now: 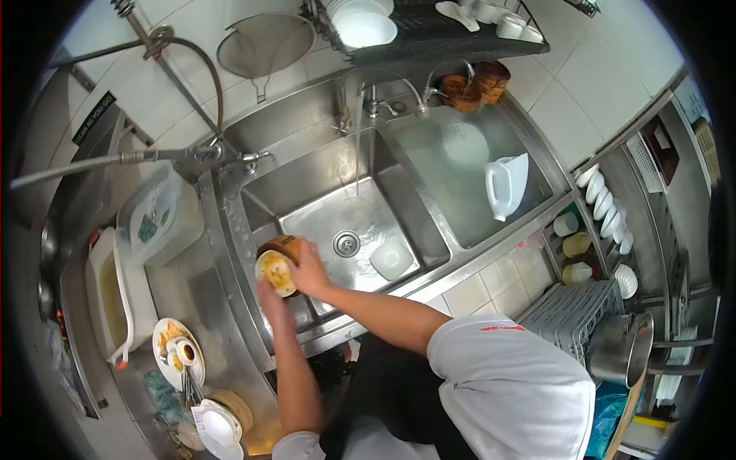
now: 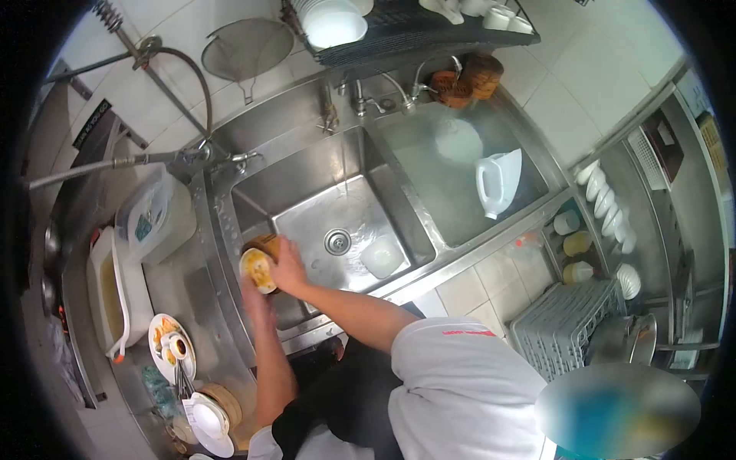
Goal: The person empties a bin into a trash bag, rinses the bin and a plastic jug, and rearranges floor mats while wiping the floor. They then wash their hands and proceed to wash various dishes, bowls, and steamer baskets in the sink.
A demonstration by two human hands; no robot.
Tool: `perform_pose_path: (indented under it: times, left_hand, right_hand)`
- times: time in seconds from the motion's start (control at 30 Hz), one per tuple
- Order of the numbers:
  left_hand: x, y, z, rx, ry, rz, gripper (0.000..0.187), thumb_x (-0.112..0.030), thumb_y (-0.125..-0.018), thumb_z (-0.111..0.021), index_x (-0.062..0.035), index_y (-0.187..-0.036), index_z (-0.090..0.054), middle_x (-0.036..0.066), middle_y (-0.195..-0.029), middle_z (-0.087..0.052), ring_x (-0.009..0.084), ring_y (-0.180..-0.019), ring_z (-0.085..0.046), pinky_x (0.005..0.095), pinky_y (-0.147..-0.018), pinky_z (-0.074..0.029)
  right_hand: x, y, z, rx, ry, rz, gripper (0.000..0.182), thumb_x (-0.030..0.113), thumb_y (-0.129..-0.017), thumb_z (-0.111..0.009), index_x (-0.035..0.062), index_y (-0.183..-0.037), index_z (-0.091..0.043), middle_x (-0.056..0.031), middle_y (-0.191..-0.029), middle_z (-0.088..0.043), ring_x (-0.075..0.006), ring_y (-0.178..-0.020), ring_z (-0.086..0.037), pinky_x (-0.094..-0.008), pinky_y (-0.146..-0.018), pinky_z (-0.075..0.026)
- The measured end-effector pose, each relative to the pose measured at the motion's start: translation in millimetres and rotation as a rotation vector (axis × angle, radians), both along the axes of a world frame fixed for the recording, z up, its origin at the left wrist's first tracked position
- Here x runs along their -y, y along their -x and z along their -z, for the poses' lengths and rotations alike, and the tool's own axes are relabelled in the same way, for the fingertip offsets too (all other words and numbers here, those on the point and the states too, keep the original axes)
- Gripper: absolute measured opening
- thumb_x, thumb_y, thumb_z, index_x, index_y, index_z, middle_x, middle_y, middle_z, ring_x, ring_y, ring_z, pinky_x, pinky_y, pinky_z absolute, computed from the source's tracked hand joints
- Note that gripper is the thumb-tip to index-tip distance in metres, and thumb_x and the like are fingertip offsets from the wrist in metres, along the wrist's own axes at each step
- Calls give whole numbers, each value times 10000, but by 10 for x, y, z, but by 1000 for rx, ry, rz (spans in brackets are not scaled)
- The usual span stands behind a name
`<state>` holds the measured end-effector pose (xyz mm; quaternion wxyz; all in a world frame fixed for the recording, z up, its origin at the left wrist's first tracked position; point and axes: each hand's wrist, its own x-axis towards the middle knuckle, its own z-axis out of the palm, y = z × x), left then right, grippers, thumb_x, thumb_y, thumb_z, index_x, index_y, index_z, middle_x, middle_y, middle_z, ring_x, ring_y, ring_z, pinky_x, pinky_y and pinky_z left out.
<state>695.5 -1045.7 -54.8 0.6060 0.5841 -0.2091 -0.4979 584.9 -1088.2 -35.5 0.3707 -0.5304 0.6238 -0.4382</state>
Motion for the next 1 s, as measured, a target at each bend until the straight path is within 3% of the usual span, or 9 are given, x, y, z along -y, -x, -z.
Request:
perform_pose_path:
  times: [0.33, 0.43, 0.57, 0.67, 0.73, 0.83, 0.9, 0.93, 1.0]
  left_hand:
    - [587, 1463, 79, -147, -223, 14, 370, -316, -1001, -439, -12, -1190, -532, 100, -1042, -633, 202, -908, -645, 347, -731, -548]
    - [762, 1504, 259, -221, -169, -40, 358, -304, -1002, -411, -19, -1190, -519, 110, -1073, -618, 223, -913, -647, 356, -727, -559]
    - [1112, 1521, 235, -89, -251, 3, 345, -282, -1001, -393, -16, -1191, -505, 121, -1070, -616, 229, -916, -647, 364, -727, -564]
    - [1572, 1687, 430, -12, -238, 76, 323, -244, -991, -392, -25, -1212, -479, 141, -1088, -595, 242, -907, -648, 392, -693, -567]
    - [1923, 1855, 552, 68, -265, 159, 316, -233, -980, -403, -41, -1221, -473, 145, -1098, -587, 250, -904, -650, 410, -686, -569]
    - [2414, 2197, 639, -7, -272, 229, 306, -134, -934, -426, -78, -1232, -468, 138, -1113, -587, 270, -919, -655, 432, -704, -572]
    - [2674, 2447, 547, -119, -304, 266, 323, -82, -914, -425, -84, -1235, -468, 137, -1122, -589, 279, -932, -655, 436, -718, -573]
    - [2808, 2521, 673, -212, -278, 286, 356, -24, -881, -417, -60, -1231, -467, 147, -1130, -590, 285, -937, -656, 436, -708, -577]
    - [2973, 2660, 936, -352, -193, 274, 332, -65, -905, -429, -36, -1235, -460, 154, -1140, -585, 283, -943, -654, 432, -703, -581]
  right_hand:
    - [460, 1869, -115, -317, 266, 274, 522, 122, -817, -637, -25, -1271, -427, -251, -1108, -500, -400, -1062, -472, -454, -943, -368]
    - [746, 2793, 357, 83, 157, 577, 515, 340, -947, -540, -55, -1252, -416, -212, -1257, -489, -316, -1139, -493, -388, -997, -374]
    - [961, 3978, 962, 717, 42, 704, 591, 357, -957, -505, -35, -1360, -325, -185, -1344, -444, -307, -1169, -511, -413, -976, -451]
    - [1042, 4276, 1015, 581, 36, 876, 721, 422, -912, -558, -35, -1388, -267, -184, -1377, -422, -324, -1193, -504, -444, -992, -444]
    - [1129, 4402, 1053, 502, -323, 1098, 821, 477, -860, -606, -45, -1388, -254, -201, -1360, -432, -345, -1195, -495, -450, -981, -447]
    - [1347, 4361, 955, -171, -714, 1206, 940, 504, -762, -701, -77, -1362, -270, -266, -1315, -434, -414, -1186, -461, -477, -977, -412]
    - [1470, 4310, 1028, -685, -399, 1005, 901, 485, -759, -700, -91, -1329, -307, -298, -1322, -398, -459, -1170, -439, -484, -997, -371]
    - [1595, 4237, 1105, -838, 1, 905, 780, 378, -799, -691, -86, -1329, -357, -285, -1297, -447, -400, -1183, -461, -474, -1000, -366]
    - [1886, 3865, 1030, -437, 151, 536, 634, 265, -847, -650, -71, -1320, -395, -267, -1300, -457, -370, -1203, -453, -435, -1017, -356]
